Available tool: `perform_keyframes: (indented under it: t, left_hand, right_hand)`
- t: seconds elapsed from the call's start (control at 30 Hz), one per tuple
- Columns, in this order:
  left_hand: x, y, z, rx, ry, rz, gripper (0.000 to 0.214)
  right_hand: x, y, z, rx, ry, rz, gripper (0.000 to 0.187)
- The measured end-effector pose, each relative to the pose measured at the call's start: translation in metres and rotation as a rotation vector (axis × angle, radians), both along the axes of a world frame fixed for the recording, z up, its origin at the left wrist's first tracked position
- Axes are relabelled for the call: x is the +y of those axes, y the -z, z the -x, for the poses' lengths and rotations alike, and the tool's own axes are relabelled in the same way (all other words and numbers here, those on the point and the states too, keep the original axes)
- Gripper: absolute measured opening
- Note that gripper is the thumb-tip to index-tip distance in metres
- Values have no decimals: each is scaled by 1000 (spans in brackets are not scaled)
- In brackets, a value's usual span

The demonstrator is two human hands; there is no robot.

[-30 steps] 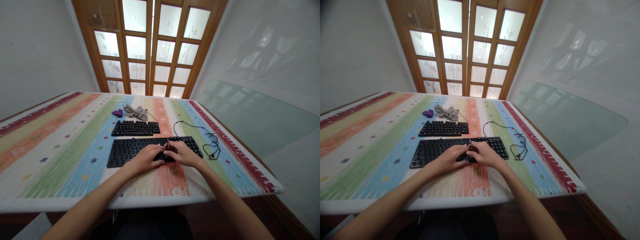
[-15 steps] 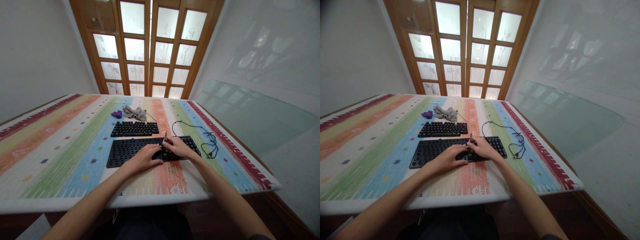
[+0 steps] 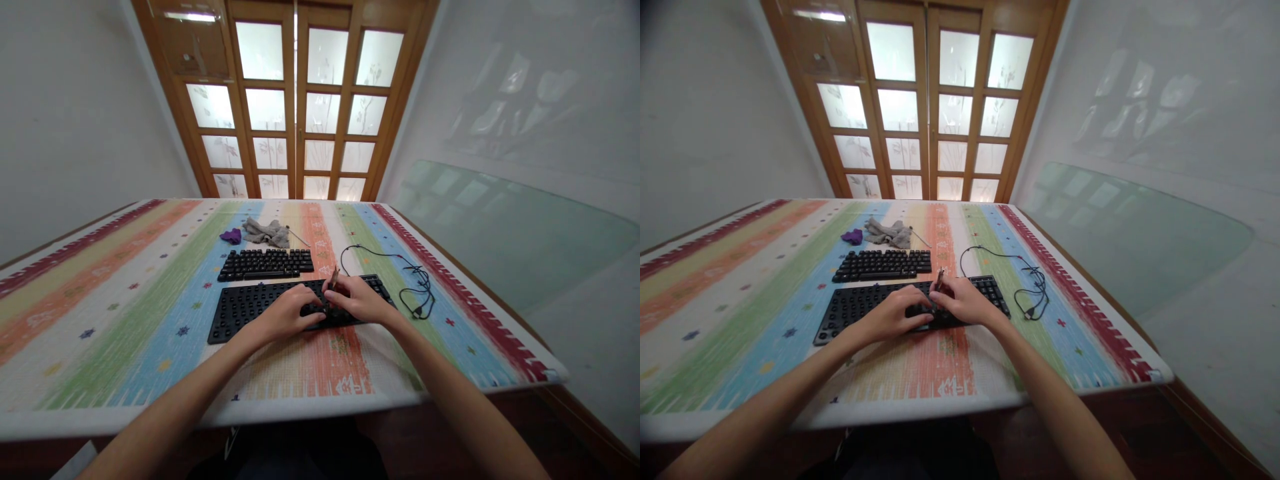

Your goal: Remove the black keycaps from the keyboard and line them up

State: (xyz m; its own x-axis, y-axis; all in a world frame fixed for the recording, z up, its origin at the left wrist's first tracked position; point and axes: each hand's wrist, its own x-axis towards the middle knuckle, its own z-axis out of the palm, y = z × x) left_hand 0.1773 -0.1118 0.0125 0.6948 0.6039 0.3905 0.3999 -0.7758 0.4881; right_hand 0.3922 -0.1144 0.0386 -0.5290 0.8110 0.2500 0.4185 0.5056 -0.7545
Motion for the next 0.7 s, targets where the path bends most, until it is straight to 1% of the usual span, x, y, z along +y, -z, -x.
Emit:
perform_keyframes:
  t: [0.1, 0.2, 0.47, 0.53, 0.6, 0.67, 0.7]
  left_hand:
    - [2, -3, 1, 60, 0, -28, 8]
    - [4, -7, 2, 111, -9, -34, 7]
    - [9, -14, 3, 125, -1, -16, 8]
    - [13, -16, 3, 100, 19, -17, 7]
    - [19, -18, 5, 51, 36, 0, 7]
    - [27, -21, 7, -17, 15, 31, 9]
    - [31, -22, 8, -51, -18, 36, 10]
  right_hand:
    - [-1, -1, -2, -36, 6, -57, 15]
    - [-1, -1, -3, -45, 5, -60, 13]
    - [3, -1, -3, 9, 13, -91, 15]
    - [6, 3, -5, 79, 26, -51, 18]
    - [9, 9, -6, 202, 56, 30, 25]
    - [11, 16, -8, 337, 99, 110, 33]
    - [13, 20, -9, 393, 123, 136, 37]
